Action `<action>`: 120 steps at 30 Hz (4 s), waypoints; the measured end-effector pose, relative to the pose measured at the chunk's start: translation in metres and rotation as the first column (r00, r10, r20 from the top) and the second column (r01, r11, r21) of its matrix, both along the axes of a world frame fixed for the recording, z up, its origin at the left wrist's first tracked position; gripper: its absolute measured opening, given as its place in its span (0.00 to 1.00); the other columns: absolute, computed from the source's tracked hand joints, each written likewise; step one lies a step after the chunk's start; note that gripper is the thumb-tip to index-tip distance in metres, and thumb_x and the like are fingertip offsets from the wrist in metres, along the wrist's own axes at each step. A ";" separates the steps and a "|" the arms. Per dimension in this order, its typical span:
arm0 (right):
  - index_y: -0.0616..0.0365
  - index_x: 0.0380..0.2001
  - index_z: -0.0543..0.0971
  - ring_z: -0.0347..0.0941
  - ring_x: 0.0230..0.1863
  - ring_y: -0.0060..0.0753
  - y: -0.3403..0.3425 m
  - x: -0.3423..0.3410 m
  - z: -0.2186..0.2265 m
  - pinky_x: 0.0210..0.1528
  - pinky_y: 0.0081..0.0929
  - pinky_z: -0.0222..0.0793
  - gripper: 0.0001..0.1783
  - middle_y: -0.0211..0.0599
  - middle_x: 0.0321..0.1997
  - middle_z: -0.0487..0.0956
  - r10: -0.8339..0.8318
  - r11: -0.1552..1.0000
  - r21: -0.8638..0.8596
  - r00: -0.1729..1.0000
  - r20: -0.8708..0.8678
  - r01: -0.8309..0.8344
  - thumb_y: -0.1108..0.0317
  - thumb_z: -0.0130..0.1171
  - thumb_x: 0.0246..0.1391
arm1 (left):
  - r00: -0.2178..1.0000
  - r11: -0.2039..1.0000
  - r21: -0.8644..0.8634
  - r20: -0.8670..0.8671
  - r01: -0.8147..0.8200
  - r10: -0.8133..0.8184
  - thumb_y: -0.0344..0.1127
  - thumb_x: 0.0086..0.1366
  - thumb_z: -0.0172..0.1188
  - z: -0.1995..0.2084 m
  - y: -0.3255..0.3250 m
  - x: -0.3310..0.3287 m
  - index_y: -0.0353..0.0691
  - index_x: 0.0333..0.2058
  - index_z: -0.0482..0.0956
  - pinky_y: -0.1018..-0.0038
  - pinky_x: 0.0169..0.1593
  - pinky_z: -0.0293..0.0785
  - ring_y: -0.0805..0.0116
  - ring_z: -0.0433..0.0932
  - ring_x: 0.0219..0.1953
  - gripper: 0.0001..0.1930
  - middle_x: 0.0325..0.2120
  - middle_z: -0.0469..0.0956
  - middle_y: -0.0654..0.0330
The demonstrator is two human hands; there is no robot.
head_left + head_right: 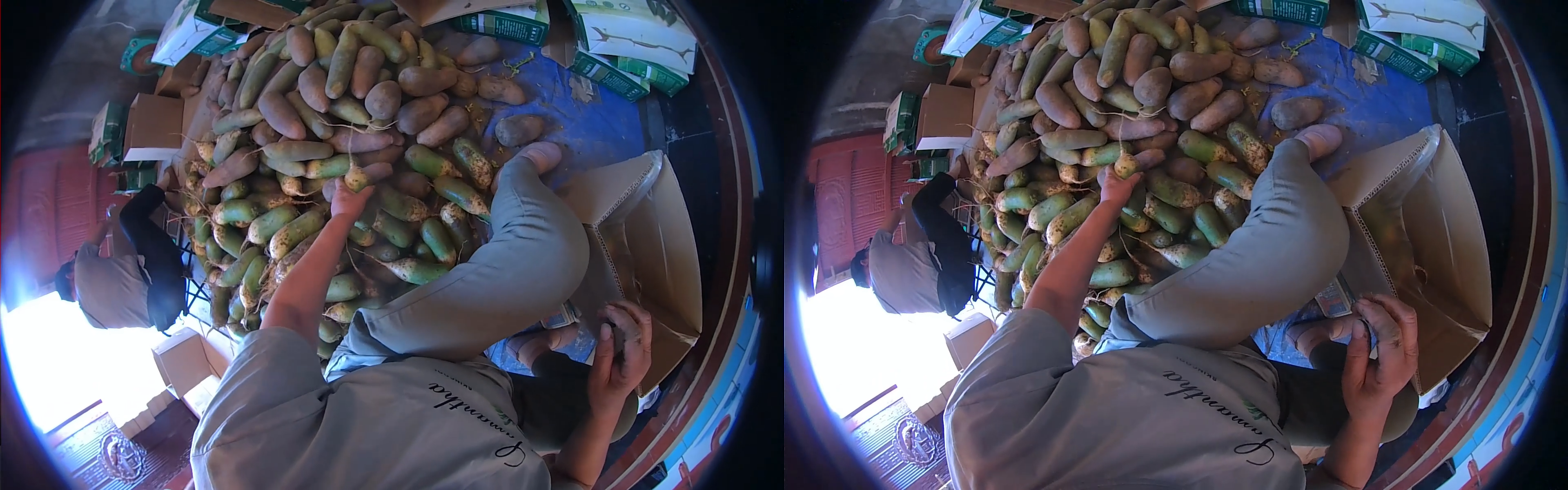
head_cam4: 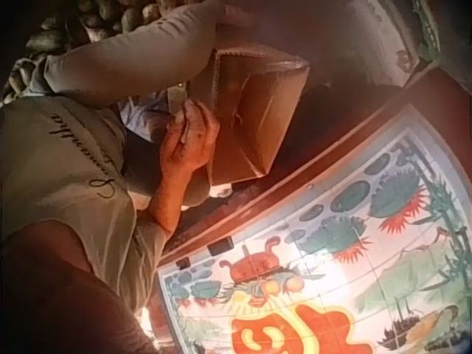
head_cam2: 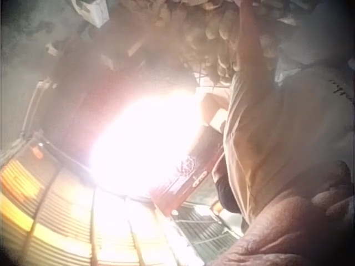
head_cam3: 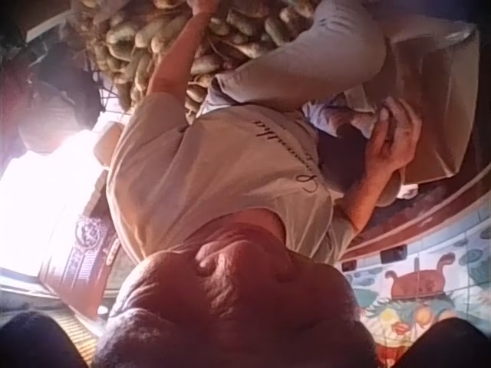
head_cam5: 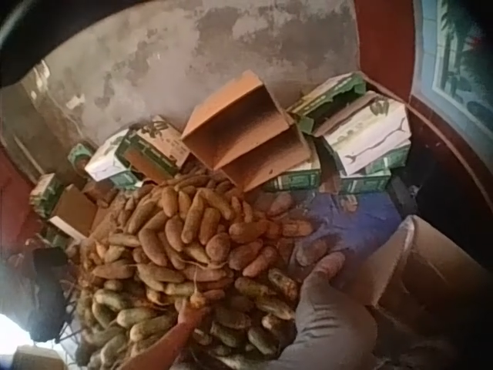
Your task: The person sorts green produce from a pile on the floor and packs it into plastic-lined cardboard boxes by hand.
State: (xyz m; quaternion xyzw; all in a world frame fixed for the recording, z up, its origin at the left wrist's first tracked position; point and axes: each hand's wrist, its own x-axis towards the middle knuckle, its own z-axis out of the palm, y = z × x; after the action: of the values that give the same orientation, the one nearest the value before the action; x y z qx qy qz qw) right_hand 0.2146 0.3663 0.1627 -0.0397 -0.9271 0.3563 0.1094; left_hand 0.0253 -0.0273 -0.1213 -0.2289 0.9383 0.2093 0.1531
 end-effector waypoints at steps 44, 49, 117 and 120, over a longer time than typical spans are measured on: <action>0.62 0.51 0.65 0.67 0.47 0.25 0.044 -0.120 0.034 0.51 0.25 0.62 0.35 0.35 0.45 0.72 0.107 0.837 -0.538 0.994 -0.016 -0.099 0.61 0.66 0.40 | 0.911 0.090 0.907 -0.413 0.411 0.006 0.32 0.63 0.49 0.314 0.247 -0.040 0.34 0.38 0.73 0.84 0.21 0.63 0.80 0.69 0.20 0.09 0.25 0.75 0.65; 0.61 0.50 0.66 0.69 0.44 0.26 0.071 -0.102 0.051 0.49 0.25 0.63 0.35 0.35 0.44 0.73 -0.034 0.957 -0.289 0.999 0.011 0.036 0.60 0.66 0.40 | 0.614 0.422 0.522 -0.782 0.741 -0.111 0.32 0.61 0.53 0.324 0.282 -0.036 0.33 0.29 0.76 0.76 0.30 0.67 0.77 0.67 0.24 0.08 0.19 0.72 0.65; 0.76 0.43 0.65 0.77 0.31 0.36 0.087 -0.097 -0.229 0.24 0.30 0.71 0.33 0.59 0.33 0.76 -0.134 0.615 -0.392 0.581 0.803 0.684 0.51 0.55 0.49 | -0.591 -0.524 0.340 0.132 0.781 -0.796 0.64 0.53 0.50 0.228 0.391 0.079 0.26 0.39 0.72 0.57 0.51 0.63 0.51 0.70 0.45 0.37 0.38 0.71 0.45; 0.78 0.43 0.67 0.76 0.30 0.49 0.096 -0.101 -0.225 0.43 0.38 0.69 0.38 0.57 0.36 0.76 -0.038 0.948 -0.150 0.565 0.824 0.281 0.44 0.49 0.51 | -0.593 -0.511 0.366 0.157 0.778 -0.790 0.64 0.52 0.51 0.233 0.397 0.076 0.26 0.40 0.72 0.57 0.52 0.63 0.50 0.70 0.45 0.38 0.39 0.71 0.45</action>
State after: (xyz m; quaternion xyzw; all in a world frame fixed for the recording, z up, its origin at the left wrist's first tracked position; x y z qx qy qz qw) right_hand 0.1138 0.4626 -0.0626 -0.2968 -0.8097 0.4070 -0.3011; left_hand 0.1015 0.3698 0.1120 0.6721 0.5878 -0.0711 0.4446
